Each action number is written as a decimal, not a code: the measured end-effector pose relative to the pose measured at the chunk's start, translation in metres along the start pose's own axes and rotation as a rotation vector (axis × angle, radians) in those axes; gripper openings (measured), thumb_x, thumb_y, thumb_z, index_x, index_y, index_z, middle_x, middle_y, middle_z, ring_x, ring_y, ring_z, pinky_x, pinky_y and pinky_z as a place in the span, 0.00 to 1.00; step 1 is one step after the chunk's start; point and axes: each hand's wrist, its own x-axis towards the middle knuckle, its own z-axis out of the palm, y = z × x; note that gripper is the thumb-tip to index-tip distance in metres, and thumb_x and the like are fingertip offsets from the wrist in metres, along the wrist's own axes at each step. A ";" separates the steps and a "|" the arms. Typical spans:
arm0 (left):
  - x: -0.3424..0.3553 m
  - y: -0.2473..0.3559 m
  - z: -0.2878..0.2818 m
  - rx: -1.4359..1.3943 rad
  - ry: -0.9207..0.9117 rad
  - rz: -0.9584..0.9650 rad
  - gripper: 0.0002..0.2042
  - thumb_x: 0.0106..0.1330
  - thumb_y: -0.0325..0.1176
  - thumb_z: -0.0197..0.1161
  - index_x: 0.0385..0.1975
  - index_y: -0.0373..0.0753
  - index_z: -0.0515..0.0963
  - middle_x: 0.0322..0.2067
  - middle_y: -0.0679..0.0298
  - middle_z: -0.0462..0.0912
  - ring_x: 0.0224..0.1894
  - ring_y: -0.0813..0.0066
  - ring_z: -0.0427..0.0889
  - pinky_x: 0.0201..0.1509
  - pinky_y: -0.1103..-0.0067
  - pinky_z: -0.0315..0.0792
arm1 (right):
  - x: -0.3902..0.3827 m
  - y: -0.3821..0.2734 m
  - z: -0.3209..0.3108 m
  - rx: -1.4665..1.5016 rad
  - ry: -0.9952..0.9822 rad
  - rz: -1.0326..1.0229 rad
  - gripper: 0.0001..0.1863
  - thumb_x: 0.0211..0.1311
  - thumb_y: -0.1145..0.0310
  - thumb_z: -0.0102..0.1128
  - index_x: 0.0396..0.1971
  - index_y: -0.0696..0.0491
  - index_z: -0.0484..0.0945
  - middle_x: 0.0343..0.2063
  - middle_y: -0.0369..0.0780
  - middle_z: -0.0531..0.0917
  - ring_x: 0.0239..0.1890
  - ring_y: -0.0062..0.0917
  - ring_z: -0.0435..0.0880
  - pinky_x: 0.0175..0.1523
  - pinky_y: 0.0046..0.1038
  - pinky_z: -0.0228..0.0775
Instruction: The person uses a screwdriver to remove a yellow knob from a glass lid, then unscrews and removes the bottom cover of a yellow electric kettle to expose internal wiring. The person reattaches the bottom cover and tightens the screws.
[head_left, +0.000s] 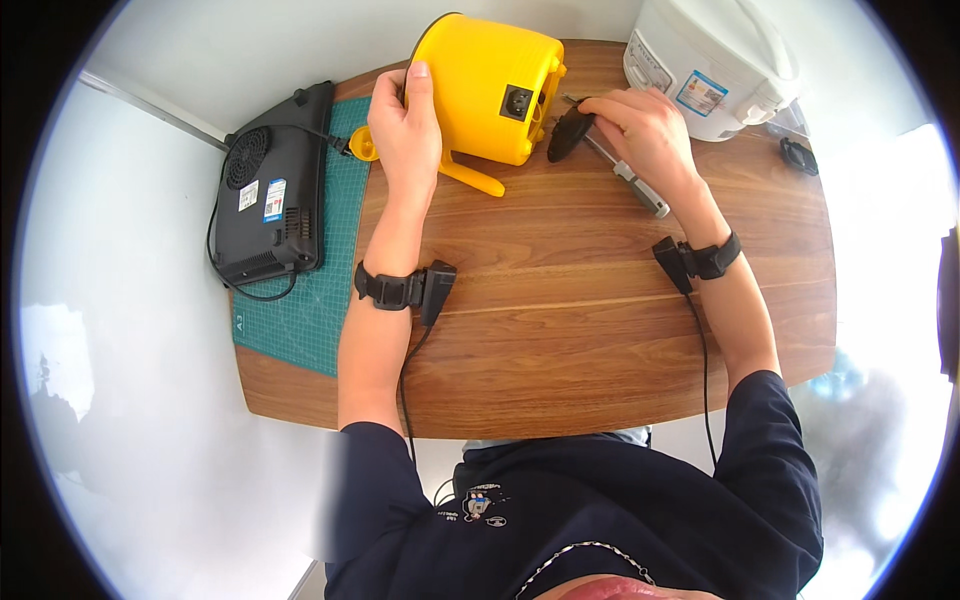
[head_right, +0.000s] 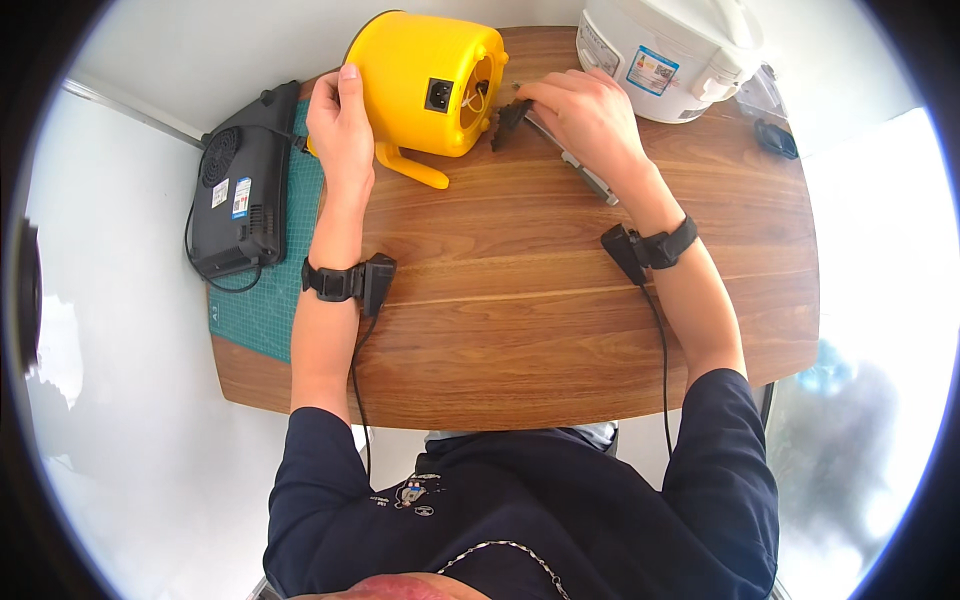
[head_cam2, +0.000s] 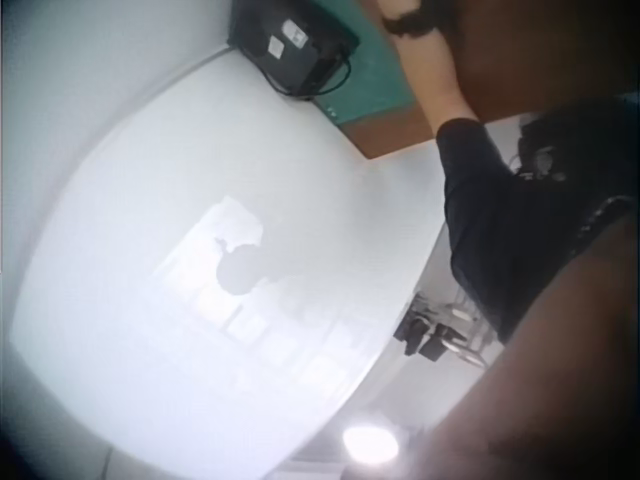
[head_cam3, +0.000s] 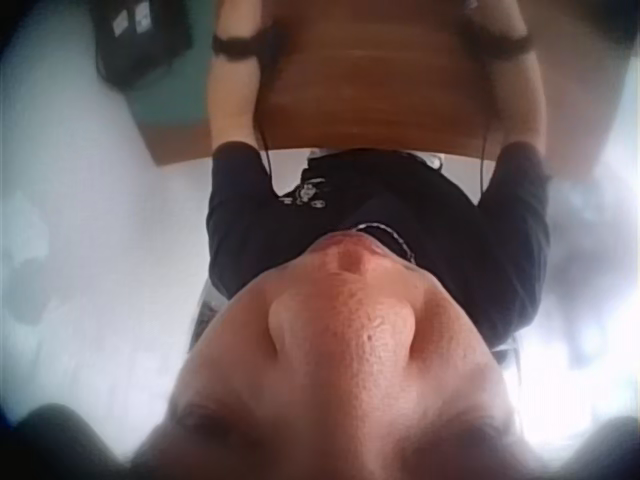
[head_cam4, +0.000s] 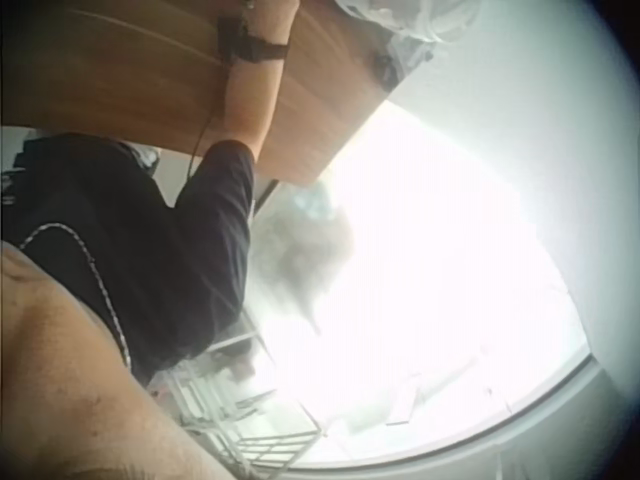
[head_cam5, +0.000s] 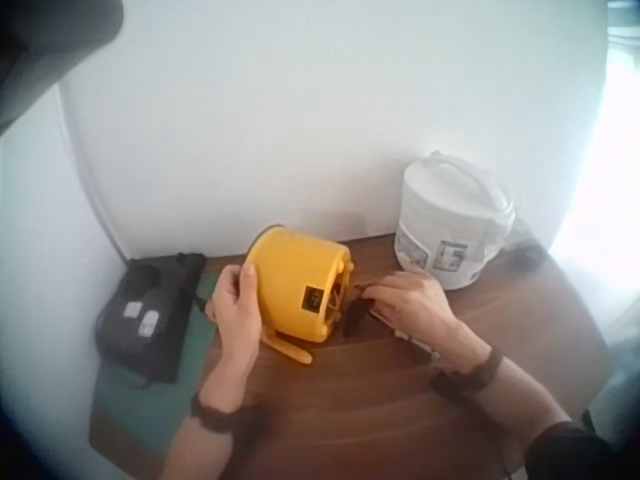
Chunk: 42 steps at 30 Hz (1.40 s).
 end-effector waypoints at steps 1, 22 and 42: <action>0.000 0.000 0.000 0.008 -0.013 0.002 0.18 0.79 0.44 0.60 0.34 0.33 0.77 0.25 0.69 0.76 0.29 0.83 0.68 0.34 0.81 0.67 | -0.001 0.000 -0.002 0.009 0.012 0.012 0.10 0.58 0.75 0.69 0.40 0.49 0.88 0.34 0.34 0.88 0.37 0.32 0.85 0.46 0.33 0.75; -0.006 0.010 0.000 0.043 -0.116 0.068 0.14 0.79 0.38 0.61 0.51 0.31 0.77 0.41 0.62 0.84 0.43 0.80 0.80 0.49 0.80 0.75 | -0.003 0.003 -0.048 0.186 -0.097 0.318 0.09 0.62 0.73 0.65 0.41 0.52 0.89 0.28 0.43 0.88 0.28 0.34 0.86 0.37 0.32 0.78; -0.152 0.061 0.084 0.245 -1.104 0.543 0.09 0.63 0.27 0.67 0.42 0.34 0.83 0.44 0.57 0.76 0.50 0.60 0.80 0.52 0.69 0.79 | -0.002 0.011 -0.062 0.125 -0.058 0.550 0.11 0.65 0.65 0.68 0.45 0.47 0.91 0.29 0.40 0.90 0.31 0.26 0.88 0.41 0.28 0.78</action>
